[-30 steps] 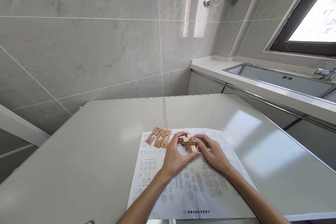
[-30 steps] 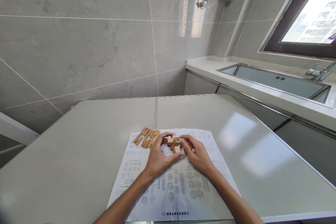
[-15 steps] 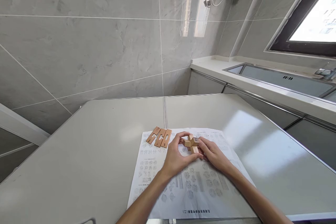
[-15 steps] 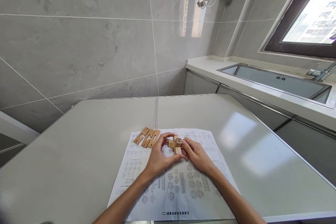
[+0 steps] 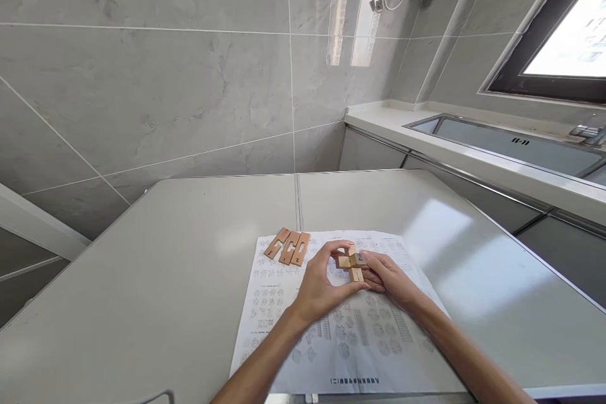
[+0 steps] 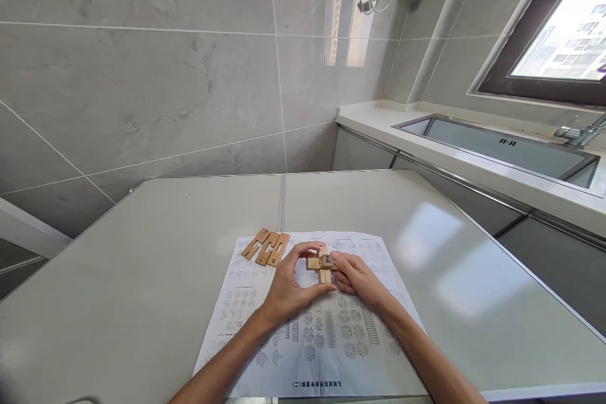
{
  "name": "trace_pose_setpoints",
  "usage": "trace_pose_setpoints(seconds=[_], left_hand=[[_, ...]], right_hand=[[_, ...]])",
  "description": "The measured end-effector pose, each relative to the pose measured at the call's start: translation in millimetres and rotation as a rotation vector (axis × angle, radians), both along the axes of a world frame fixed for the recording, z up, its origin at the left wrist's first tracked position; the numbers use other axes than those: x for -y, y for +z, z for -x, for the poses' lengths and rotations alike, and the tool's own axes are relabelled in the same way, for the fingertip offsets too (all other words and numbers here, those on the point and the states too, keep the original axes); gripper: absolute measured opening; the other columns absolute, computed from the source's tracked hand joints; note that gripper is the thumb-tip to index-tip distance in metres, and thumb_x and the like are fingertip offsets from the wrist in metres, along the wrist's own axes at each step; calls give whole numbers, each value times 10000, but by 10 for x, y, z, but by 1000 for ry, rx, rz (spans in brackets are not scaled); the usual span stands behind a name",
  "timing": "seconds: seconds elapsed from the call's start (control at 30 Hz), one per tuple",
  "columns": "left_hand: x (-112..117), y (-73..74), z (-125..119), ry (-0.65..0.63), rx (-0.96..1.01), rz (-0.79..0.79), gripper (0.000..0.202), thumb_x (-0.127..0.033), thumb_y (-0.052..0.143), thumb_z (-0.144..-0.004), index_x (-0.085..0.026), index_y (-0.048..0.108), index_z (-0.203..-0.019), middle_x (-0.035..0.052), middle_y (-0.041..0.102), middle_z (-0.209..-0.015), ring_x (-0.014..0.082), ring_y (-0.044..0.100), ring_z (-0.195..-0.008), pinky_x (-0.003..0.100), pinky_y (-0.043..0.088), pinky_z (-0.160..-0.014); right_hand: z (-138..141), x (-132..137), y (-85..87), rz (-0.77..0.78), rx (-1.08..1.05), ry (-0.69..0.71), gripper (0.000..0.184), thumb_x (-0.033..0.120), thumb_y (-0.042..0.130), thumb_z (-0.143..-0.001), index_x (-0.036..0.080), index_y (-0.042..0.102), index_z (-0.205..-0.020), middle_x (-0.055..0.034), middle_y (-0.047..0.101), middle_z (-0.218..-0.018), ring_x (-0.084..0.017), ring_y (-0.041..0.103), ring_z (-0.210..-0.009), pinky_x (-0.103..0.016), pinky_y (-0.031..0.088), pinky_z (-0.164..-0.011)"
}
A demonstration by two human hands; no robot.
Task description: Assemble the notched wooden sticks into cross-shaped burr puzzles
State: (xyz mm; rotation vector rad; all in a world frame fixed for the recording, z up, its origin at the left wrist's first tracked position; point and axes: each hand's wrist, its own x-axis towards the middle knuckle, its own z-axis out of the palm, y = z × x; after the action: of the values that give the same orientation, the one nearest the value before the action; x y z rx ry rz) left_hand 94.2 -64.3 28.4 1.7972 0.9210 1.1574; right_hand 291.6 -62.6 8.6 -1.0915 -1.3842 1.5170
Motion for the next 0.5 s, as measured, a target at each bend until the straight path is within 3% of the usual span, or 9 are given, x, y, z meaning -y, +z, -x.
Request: trace_pose_setpoints(seconds=[0.13, 0.3, 0.4, 0.5], left_hand=[[3, -21, 11, -18, 11, -13, 727, -340, 941, -716, -300, 556, -1332, 60, 664, -1346, 250, 665, -1164, 429, 534, -1049], [-18, -74, 9, 22, -9, 67, 942, -354, 931, -737, -332, 369, -1492, 81, 622, -1403, 262, 645, -1208, 470, 521, -1077], [-32, -132, 4, 86, -87, 41, 881, -369, 860, -828, -334, 320, -1523, 103, 556, -1467, 282, 601, -1275, 508, 497, -1109], [-41, -177, 11, 101, -182, -49, 775, -350, 792, -893, -324, 333, -1516, 111, 517, -1484, 291, 581, -1305, 528, 496, -1120]], right_hand=[[-7, -1, -27, 25, -21, 29, 550, 706, 525, -971, 202, 547, -750, 89, 263, -566, -89, 193, -478, -243, 197, -459], [51, 0, -47, 32, -80, -51, 586, 689, 543, -977, 213, 481, -640, 65, 346, -527, -95, 294, -459, -260, 278, -465], [46, -29, -62, 106, -192, -144, 569, 661, 589, -966, 211, 482, -635, 53, 397, -539, -91, 318, -436, -260, 283, -438], [-15, -87, -72, 214, -380, -226, 467, 614, 661, -943, 199, 563, -753, 54, 437, -605, -73, 290, -423, -225, 255, -368]])
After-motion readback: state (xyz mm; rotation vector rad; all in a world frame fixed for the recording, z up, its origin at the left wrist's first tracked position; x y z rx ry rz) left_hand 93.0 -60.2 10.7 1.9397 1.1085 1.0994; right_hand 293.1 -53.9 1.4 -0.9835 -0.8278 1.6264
